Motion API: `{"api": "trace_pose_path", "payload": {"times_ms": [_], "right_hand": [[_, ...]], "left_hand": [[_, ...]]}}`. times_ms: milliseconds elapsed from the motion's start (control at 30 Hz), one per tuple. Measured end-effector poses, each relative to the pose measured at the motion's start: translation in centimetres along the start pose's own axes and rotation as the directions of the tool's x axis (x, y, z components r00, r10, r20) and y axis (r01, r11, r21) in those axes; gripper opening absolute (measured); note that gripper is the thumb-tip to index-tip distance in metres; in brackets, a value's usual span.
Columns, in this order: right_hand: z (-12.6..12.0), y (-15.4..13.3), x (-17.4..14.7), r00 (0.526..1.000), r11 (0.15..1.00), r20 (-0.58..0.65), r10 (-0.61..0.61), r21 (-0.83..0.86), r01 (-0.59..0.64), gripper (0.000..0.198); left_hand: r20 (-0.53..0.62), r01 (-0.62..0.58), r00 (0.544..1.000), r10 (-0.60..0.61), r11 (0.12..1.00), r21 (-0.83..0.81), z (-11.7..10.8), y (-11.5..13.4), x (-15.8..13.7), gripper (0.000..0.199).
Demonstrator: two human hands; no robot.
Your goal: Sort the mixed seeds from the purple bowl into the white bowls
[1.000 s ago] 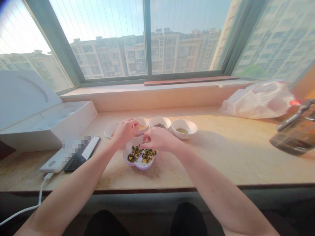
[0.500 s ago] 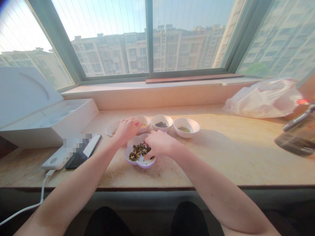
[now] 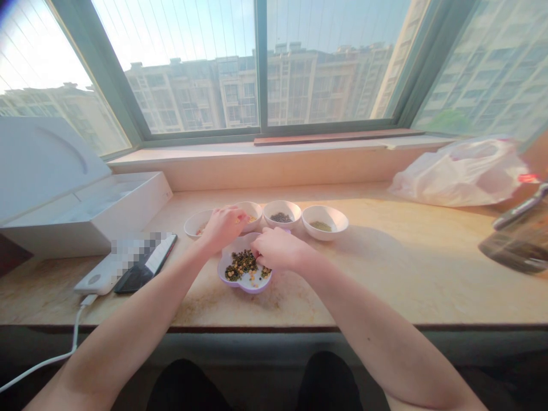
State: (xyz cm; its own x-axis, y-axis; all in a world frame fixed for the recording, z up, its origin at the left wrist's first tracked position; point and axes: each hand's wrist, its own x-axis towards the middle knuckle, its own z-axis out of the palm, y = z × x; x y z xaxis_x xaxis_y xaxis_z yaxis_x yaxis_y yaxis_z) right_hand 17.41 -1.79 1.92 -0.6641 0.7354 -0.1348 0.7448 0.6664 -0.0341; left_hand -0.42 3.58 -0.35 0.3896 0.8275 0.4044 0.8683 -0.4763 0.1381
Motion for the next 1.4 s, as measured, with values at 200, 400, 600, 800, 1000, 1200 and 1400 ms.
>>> {"api": "trace_pose_path", "payload": {"times_ms": [200, 400, 600, 800, 1000, 1200, 1400], "right_hand": [[0.2, 1.5, -0.1, 0.991, 0.939, -0.130, -0.027, 0.336, 0.070, 0.026], [0.6, 3.5, 0.1, 0.965, 0.841, -0.257, 0.059, 0.533, 0.091, 0.029], [0.6, 4.3, 0.2, 0.953, 0.799, -0.272, 0.130, 0.598, 0.061, 0.030], [0.9, 5.1, 0.3, 0.912, 0.692, -0.353, 0.209, 0.713, 0.117, 0.027], [0.4, 6.9, 0.0, 0.662, 0.763, -0.542, 0.518, 0.642, -0.072, 0.022], [0.8, 8.8, 0.0, 0.570, 0.784, -0.561, 0.600, 0.555, -0.279, 0.015], [1.2, 8.9, 0.0, 0.612, 0.792, -0.509, 0.605, 0.461, -0.400, 0.023]], "left_hand": [[-0.035, 0.001, 0.999, -0.004, 0.995, -0.096, -0.9, 0.2, -0.5, 0.030], [-0.046, -0.043, 0.998, 0.032, 0.970, -0.241, -1.9, 0.9, -1.4, 0.025], [-0.017, -0.025, 1.000, 0.021, 0.957, -0.289, -2.3, 1.5, -1.8, 0.025], [0.155, -0.097, 0.978, 0.140, 0.962, -0.255, -3.1, 1.7, -2.2, 0.023], [0.375, -0.369, 0.823, 0.427, 0.903, -0.220, -3.5, 2.1, -3.1, 0.012], [0.487, -0.430, 0.725, 0.488, 0.872, -0.233, -3.1, 2.2, -3.2, 0.014], [0.515, -0.358, 0.745, 0.423, 0.906, -0.226, -2.7, 2.0, -3.0, 0.017]]}}
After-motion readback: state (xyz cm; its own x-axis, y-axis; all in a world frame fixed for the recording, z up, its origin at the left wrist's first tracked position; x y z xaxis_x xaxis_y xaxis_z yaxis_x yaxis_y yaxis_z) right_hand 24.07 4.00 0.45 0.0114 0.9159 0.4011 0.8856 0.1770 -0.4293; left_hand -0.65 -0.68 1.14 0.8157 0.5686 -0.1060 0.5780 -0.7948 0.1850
